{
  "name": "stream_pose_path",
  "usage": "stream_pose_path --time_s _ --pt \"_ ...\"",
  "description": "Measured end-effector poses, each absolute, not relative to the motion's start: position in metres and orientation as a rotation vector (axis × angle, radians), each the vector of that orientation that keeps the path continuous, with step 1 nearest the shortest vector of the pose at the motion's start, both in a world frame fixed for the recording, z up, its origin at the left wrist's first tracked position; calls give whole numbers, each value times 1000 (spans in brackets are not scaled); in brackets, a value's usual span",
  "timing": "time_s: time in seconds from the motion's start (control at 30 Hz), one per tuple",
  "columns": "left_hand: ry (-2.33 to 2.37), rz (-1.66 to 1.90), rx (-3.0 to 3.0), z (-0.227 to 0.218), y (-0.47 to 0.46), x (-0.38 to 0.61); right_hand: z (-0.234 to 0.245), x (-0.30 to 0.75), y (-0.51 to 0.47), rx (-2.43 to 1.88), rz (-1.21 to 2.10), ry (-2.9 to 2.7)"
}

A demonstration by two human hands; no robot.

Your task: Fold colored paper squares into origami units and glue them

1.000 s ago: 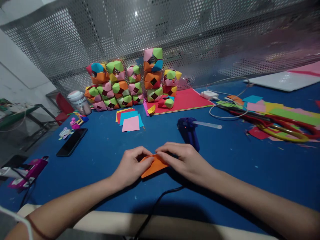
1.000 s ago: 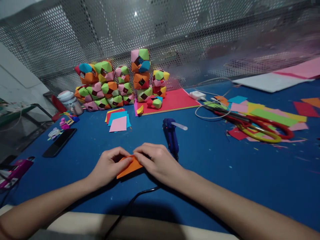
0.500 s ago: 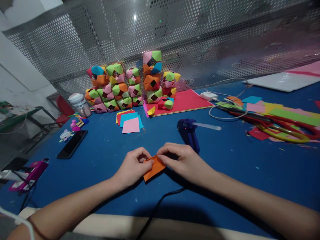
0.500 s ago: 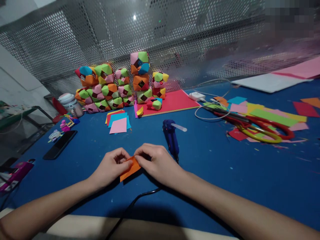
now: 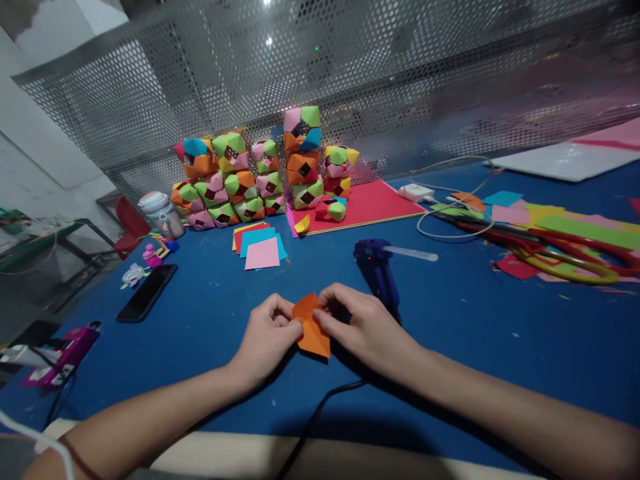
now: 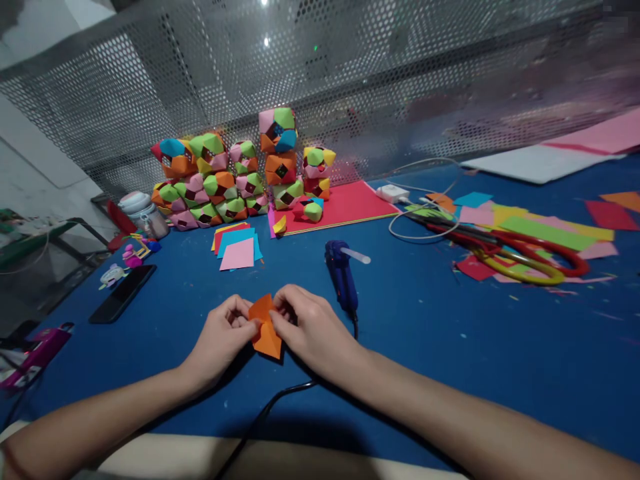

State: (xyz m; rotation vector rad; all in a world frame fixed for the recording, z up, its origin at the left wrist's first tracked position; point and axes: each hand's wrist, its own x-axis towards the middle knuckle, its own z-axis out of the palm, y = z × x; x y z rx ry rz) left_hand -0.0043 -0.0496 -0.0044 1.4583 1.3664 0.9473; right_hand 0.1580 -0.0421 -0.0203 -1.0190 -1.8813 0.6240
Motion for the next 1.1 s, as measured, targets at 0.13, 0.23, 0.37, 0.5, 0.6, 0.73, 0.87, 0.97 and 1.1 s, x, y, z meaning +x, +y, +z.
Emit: stream_pose_path --time_s 0.13,0.23,0.37,0.5,0.6,0.73,0.87,0.97,1.1 --pt "1345 953 1371 -4 -51 -4 -23 159 -41 -908 508 -1940" --pt "1285 975 1322 -5 -50 -5 -25 161 -40 -787 433 -2026" --pt "1253 976 1313 -8 -48 -7 -28 162 -40 -722 385 -2106" --pt "1252 984 1290 -9 -48 -8 -27 161 -42 -718 380 -2085" --pt "1243 978 1312 -8 -49 -7 -23 160 -44 -758 471 -2028" --pt "1252 975 1339 -7 -49 -6 -17 161 -44 -772 554 -1986" --pt "1258 974 1354 -9 -49 -6 -15 162 -44 -758 542 -2020" --pt "1259 947 1369 -10 -50 -5 -17 161 -43 -860 538 -1940" --pt "1229 951 1369 -11 -50 -4 -22 163 -41 -878 444 -1939"
